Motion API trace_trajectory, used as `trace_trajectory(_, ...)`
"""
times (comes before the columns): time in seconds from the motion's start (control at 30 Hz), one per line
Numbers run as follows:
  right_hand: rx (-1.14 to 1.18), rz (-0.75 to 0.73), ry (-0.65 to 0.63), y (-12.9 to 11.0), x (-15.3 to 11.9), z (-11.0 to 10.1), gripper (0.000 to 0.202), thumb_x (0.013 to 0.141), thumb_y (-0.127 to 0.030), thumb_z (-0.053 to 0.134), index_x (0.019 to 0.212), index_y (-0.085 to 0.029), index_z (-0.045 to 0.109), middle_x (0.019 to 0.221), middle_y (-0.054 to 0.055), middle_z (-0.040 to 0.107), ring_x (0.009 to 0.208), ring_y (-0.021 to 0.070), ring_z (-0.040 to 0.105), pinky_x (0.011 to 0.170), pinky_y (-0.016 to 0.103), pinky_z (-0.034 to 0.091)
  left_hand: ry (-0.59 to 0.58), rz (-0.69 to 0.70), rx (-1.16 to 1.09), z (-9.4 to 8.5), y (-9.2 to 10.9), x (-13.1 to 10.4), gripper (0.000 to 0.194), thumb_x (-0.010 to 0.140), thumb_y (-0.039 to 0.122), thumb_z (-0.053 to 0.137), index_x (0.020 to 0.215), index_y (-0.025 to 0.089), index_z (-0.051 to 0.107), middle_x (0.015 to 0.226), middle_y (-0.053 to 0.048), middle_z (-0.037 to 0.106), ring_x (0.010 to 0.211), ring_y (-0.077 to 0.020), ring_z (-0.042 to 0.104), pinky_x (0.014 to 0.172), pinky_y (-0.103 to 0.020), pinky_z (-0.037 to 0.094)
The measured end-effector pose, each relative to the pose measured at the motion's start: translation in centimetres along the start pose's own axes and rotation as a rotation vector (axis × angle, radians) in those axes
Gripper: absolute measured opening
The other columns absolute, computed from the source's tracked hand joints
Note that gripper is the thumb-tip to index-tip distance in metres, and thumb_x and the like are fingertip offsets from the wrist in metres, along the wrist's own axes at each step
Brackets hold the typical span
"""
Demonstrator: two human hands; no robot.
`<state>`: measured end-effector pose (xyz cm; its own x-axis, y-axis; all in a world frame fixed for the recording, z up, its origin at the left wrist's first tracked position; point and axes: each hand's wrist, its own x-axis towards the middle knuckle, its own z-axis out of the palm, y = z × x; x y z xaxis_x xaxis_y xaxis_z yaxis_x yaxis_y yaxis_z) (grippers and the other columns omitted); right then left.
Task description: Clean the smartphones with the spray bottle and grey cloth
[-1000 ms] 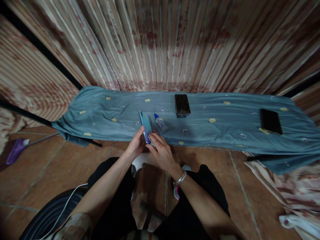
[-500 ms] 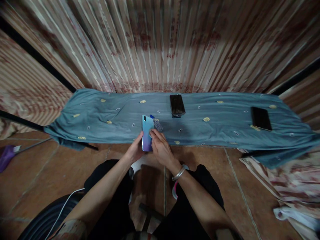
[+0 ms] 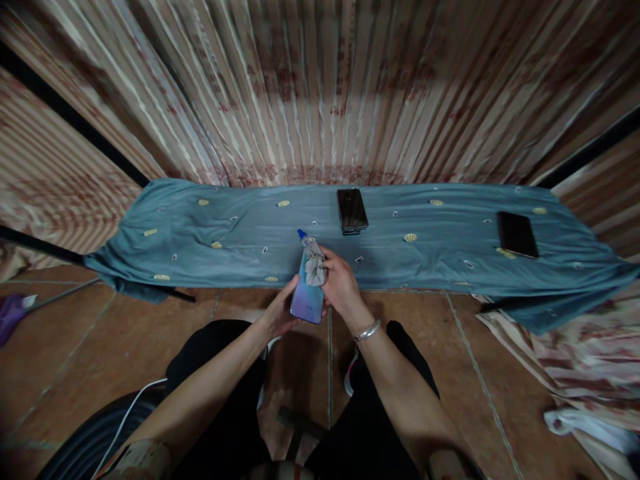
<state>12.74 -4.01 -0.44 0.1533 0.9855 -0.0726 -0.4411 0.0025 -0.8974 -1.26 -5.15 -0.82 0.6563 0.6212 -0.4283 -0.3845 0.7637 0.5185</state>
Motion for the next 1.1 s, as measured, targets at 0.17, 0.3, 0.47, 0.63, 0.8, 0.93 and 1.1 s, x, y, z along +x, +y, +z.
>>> trace_trajectory(0.17,-0.37,-0.165,-0.074,0.4,-0.8,0.6,0.039,0.077,-0.022,0.048,0.112,-0.021,0.065,0.12,0.006,0.065,0.11,0.0219,0.06,0.097,0.04,0.047,0.049,0.004,-0.038,0.2,0.2,-0.2,0.042,0.092,0.045,0.044,0.116,0.016,0.061,0.095,-0.01,0.072,0.084,-0.023,0.069,0.081,-0.042,0.054)
trace_trajectory(0.3,-0.8,-0.481,-0.051,0.1,-1.0,0.5,0.036,0.085,-0.021,0.045,0.114,-0.021,0.065,0.134,0.007,0.055,0.125,0.0224,0.048,0.109,0.042,0.036,0.073,0.01,-0.025,0.4,0.4,-0.5,0.039,0.092,0.042,0.045,0.117,0.018,0.061,0.093,-0.008,0.072,0.082,-0.0213,0.069,0.079,-0.039,0.055)
trace_trajectory(0.47,-1.074,-0.616,-0.145,-0.6,-2.4,1.0,0.038,0.092,-0.02,0.039,0.123,-0.021,0.061,0.123,0.01,0.062,0.113,0.0233,0.054,0.101,0.043,0.043,0.181,0.044,-0.043,0.5,1.5,-0.8,0.035,0.093,0.039,0.043,0.105,0.016,0.066,0.083,-0.006,0.072,0.076,-0.0172,0.068,0.074,-0.03,0.054)
trace_trajectory(0.63,-1.099,-0.68,-0.286,-0.3,-3.4,1.8,0.044,0.092,-0.014,0.035,0.128,-0.022,0.057,0.135,0.009,0.051,0.113,0.0224,0.053,0.099,0.042,0.046,0.224,0.1,-0.014,0.1,1.5,-0.8,0.035,0.092,0.042,0.047,0.101,0.016,0.068,0.085,-0.005,0.072,0.075,-0.0156,0.067,0.071,-0.026,0.052)
trace_trajectory(0.8,-1.166,-0.675,-0.214,-0.6,-2.4,1.1,0.043,0.09,-0.013,0.035,0.125,-0.022,0.06,0.138,0.011,0.048,0.114,0.0245,0.052,0.101,0.045,0.044,0.123,0.091,0.111,-0.3,0.3,-1.1,0.041,0.088,0.046,0.052,0.114,0.018,0.064,0.095,-0.009,0.072,0.085,-0.0221,0.068,0.075,-0.034,0.052)
trace_trajectory(0.93,-1.177,-0.68,-0.135,-1.2,-1.2,0.1,0.042,0.09,-0.014,0.037,0.125,-0.022,0.058,0.139,0.01,0.048,0.118,0.0262,0.05,0.101,0.049,0.041,0.054,0.023,0.222,-0.3,0.0,-1.4,0.052,0.084,0.055,0.053,0.105,0.01,0.067,0.087,-0.015,0.072,0.077,-0.0246,0.069,0.068,-0.034,0.052)
trace_trajectory(1.1,-1.157,-0.67,-0.094,-1.5,-0.2,-0.8,0.039,0.089,-0.017,0.038,0.122,-0.02,0.059,0.129,0.01,0.058,0.116,0.0252,0.052,0.101,0.046,0.041,0.002,0.015,0.249,-0.2,-0.1,-1.4,0.057,0.082,0.059,0.052,0.099,0.007,0.069,0.09,-0.018,0.072,0.074,-0.0242,0.069,0.066,-0.034,0.053)
